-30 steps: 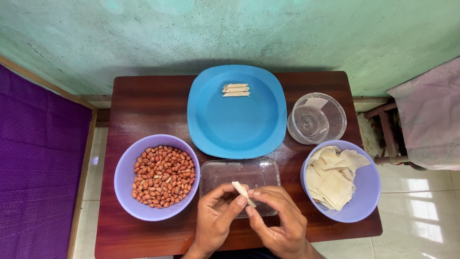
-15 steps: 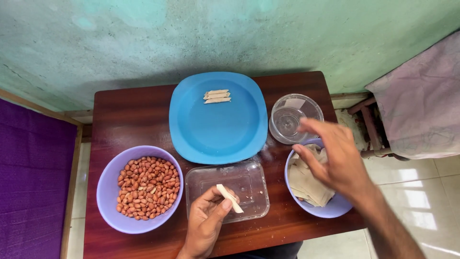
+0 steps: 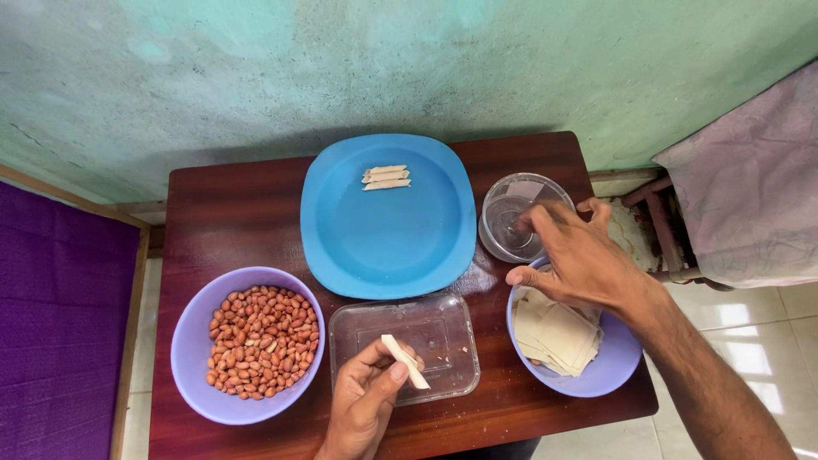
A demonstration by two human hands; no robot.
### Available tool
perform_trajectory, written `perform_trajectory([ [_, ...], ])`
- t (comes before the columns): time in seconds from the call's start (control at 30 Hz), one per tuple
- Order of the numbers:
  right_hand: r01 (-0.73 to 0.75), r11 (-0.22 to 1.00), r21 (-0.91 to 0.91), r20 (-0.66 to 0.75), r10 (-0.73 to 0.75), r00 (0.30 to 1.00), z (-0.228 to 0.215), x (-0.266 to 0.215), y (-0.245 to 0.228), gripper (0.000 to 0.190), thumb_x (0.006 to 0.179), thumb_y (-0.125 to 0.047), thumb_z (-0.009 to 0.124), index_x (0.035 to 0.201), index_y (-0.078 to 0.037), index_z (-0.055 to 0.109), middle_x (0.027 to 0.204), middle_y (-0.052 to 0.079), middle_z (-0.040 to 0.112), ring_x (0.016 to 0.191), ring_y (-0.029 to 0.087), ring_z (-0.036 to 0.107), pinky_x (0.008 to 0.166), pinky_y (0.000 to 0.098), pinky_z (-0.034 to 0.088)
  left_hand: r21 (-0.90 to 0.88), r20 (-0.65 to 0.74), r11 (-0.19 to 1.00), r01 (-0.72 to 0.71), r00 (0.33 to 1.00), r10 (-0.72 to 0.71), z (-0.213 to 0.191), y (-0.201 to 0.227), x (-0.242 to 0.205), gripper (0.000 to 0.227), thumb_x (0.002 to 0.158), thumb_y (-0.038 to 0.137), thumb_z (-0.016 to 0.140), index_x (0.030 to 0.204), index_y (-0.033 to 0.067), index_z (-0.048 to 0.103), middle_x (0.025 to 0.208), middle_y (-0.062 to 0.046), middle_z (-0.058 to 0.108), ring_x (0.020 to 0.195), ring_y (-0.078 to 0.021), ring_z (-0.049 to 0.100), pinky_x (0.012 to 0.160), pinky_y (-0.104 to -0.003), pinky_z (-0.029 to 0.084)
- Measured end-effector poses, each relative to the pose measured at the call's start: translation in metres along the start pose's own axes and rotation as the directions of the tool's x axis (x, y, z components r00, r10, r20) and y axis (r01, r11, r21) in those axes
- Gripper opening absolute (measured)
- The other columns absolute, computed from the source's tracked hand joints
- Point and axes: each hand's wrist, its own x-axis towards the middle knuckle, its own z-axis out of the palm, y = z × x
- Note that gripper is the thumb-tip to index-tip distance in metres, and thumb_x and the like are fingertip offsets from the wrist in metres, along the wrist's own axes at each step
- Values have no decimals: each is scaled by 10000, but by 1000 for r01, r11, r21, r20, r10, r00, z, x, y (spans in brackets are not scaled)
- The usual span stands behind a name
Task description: The person folds small squares of dough around peanuts by hand. They place peanuts on a piece of dough, fold the edges to create a small roll, and place the roll on a blue plate alongside other finished items.
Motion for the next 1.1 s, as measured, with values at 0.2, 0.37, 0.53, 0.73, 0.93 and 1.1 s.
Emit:
perform_trajectory([
  [0.2, -4, 998, 69, -131, 13, 991, 7, -15, -3, 897, 834, -855, 220, 1134, -83, 563, 1254, 94, 645, 1111, 209, 653, 1129, 586, 186, -35, 1, 999, 39, 999, -39, 5, 6, 2, 184, 916, 109, 728, 1053, -15, 719, 917, -131, 722, 864, -200, 645, 847, -329, 487],
  [0.37, -13, 933, 359, -135, 65, 989, 0, -17, -18, 926, 817, -862, 158, 1170, -113, 574, 1126, 39, 768, 1118, 191, 701, 1112, 472, 216, -41, -67, 993, 115, 991, -117, 13, 14, 5, 207, 905, 146, 738, 1053, 2, 748, 918, -140, 763, 808, -199, 637, 763, -345, 477],
  [0.53, 109, 868, 485, -397, 107, 912, -22, -32, -48, 879, 871, -800, 234, 1172, -25, 521, 1099, 113, 769, 958, 222, 790, 824, 344, 622, -54, -81, 991, 118, 989, -122, 13, 17, 7, 207, 910, 157, 731, 1048, 4, 754, 950, -138, 767, 826, -208, 651, 733, -355, 488],
  [0.73, 442, 627, 641, -655, 148, 741, 12, -75, -120, 327, 928, -190, 621, 1156, -138, 392, 1103, 207, 752, 1088, 313, 756, 1091, 498, 541, -116, -75, 987, 110, 990, -119, 15, 24, 8, 196, 912, 125, 737, 1050, -12, 760, 952, -131, 746, 846, -212, 641, 747, -361, 488],
  [0.93, 487, 836, 253, -776, -125, 618, 35, -64, -165, 98, 1016, -119, 527, 1077, -130, 452, 1131, 127, 792, 1064, 282, 729, 910, 393, 491, -108, -80, 989, 101, 991, -110, 17, 24, 5, 229, 897, 104, 750, 1076, -38, 748, 951, -126, 758, 848, -213, 667, 781, -350, 511],
  [1.1, 512, 852, 104, -751, -270, 603, 43, -60, -169, 48, 1057, -158, 444, 1103, -152, 430, 1216, 129, 771, 1117, 318, 733, 880, 424, 393, -86, -124, 995, 54, 990, -64, 17, 24, 0, 215, 869, 33, 763, 1053, -79, 758, 958, -171, 786, 875, -238, 724, 878, -350, 571],
])
